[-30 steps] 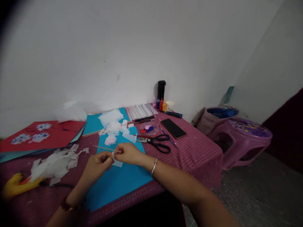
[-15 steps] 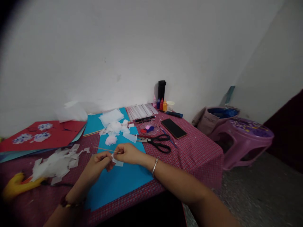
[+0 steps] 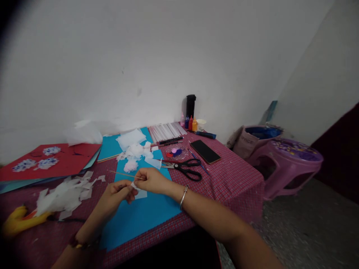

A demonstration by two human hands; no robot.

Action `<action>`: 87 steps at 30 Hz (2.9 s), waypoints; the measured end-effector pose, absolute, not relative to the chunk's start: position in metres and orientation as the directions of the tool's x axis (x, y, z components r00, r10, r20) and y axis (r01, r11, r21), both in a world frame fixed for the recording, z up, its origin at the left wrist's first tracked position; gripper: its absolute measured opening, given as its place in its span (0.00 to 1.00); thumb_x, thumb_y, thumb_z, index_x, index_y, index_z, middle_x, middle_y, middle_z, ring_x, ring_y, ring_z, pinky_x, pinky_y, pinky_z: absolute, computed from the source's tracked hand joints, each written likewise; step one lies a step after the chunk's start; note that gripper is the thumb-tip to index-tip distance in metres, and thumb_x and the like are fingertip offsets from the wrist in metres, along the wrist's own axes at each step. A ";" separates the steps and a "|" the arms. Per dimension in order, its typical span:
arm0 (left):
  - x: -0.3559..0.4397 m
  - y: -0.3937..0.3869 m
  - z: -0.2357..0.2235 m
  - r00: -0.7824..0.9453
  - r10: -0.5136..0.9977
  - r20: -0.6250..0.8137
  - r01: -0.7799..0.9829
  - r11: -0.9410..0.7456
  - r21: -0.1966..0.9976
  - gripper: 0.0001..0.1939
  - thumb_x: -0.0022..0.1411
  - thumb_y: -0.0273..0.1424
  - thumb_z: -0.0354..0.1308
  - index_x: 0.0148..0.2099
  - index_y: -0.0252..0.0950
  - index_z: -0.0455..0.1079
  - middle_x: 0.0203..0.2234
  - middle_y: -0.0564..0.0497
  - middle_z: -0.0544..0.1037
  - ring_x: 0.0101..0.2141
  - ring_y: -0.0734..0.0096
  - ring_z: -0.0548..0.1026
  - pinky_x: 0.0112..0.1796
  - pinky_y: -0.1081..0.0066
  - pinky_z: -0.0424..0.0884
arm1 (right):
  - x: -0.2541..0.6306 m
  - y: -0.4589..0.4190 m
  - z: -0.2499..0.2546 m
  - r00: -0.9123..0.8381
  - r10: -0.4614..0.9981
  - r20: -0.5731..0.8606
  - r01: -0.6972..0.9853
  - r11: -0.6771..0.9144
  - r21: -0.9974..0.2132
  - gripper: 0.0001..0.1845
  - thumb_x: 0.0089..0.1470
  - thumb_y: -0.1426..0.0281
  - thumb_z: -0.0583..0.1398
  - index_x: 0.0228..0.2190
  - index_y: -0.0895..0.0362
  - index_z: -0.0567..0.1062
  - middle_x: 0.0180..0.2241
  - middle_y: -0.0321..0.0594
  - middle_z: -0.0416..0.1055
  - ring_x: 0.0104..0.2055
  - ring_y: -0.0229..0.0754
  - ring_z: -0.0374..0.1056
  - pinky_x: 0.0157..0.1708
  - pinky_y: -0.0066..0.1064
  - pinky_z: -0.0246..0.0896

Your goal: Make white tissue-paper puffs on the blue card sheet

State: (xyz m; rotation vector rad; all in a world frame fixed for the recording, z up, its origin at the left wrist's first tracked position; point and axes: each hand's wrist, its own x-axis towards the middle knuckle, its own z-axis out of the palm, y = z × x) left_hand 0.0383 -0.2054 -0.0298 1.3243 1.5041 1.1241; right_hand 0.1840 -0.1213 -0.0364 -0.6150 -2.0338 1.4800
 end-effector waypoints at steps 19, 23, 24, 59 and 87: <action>0.039 -0.204 -0.029 -0.157 0.988 -0.011 0.308 0.060 0.949 0.11 0.52 0.35 0.56 0.22 0.35 0.66 0.15 0.56 0.69 0.16 0.76 0.66 0.19 0.75 0.62 | 0.187 -0.122 -0.036 -0.759 0.626 0.180 0.089 0.373 -0.924 0.03 0.47 0.73 0.56 0.27 0.60 0.70 0.19 0.28 0.58 0.20 0.29 0.52 0.18 0.19 0.46; 0.038 -0.204 -0.029 -0.203 0.979 -0.019 0.268 0.074 0.961 0.08 0.50 0.34 0.58 0.26 0.34 0.68 0.14 0.58 0.67 0.16 0.77 0.65 0.19 0.76 0.60 | 0.186 -0.122 -0.035 -0.751 0.643 0.152 0.112 0.351 -0.930 0.03 0.47 0.73 0.57 0.26 0.61 0.70 0.18 0.28 0.58 0.19 0.28 0.51 0.17 0.19 0.45; 0.038 -0.203 -0.028 -0.210 0.977 -0.020 0.265 0.077 0.961 0.08 0.50 0.34 0.58 0.26 0.34 0.68 0.13 0.58 0.67 0.16 0.77 0.64 0.19 0.76 0.60 | 0.186 -0.122 -0.035 -0.750 0.646 0.141 0.116 0.339 -0.934 0.03 0.46 0.73 0.57 0.26 0.61 0.70 0.18 0.28 0.59 0.19 0.28 0.51 0.17 0.19 0.45; 0.038 -0.199 -0.041 -0.197 0.969 -0.150 0.068 0.167 0.984 0.08 0.47 0.32 0.58 0.20 0.35 0.65 0.13 0.57 0.70 0.15 0.78 0.64 0.17 0.77 0.59 | 0.183 -0.121 -0.048 -0.694 0.665 0.276 0.196 0.543 -0.816 0.06 0.49 0.68 0.58 0.25 0.58 0.67 0.20 0.29 0.59 0.22 0.30 0.54 0.21 0.22 0.43; 0.038 -0.202 -0.034 -0.193 0.980 -0.037 0.193 0.075 0.978 0.14 0.52 0.41 0.58 0.24 0.35 0.69 0.16 0.55 0.71 0.17 0.75 0.66 0.19 0.75 0.62 | 0.184 -0.122 -0.042 -0.753 0.627 0.200 0.097 0.406 -0.909 0.02 0.50 0.74 0.56 0.27 0.59 0.70 0.20 0.29 0.59 0.22 0.30 0.54 0.21 0.21 0.47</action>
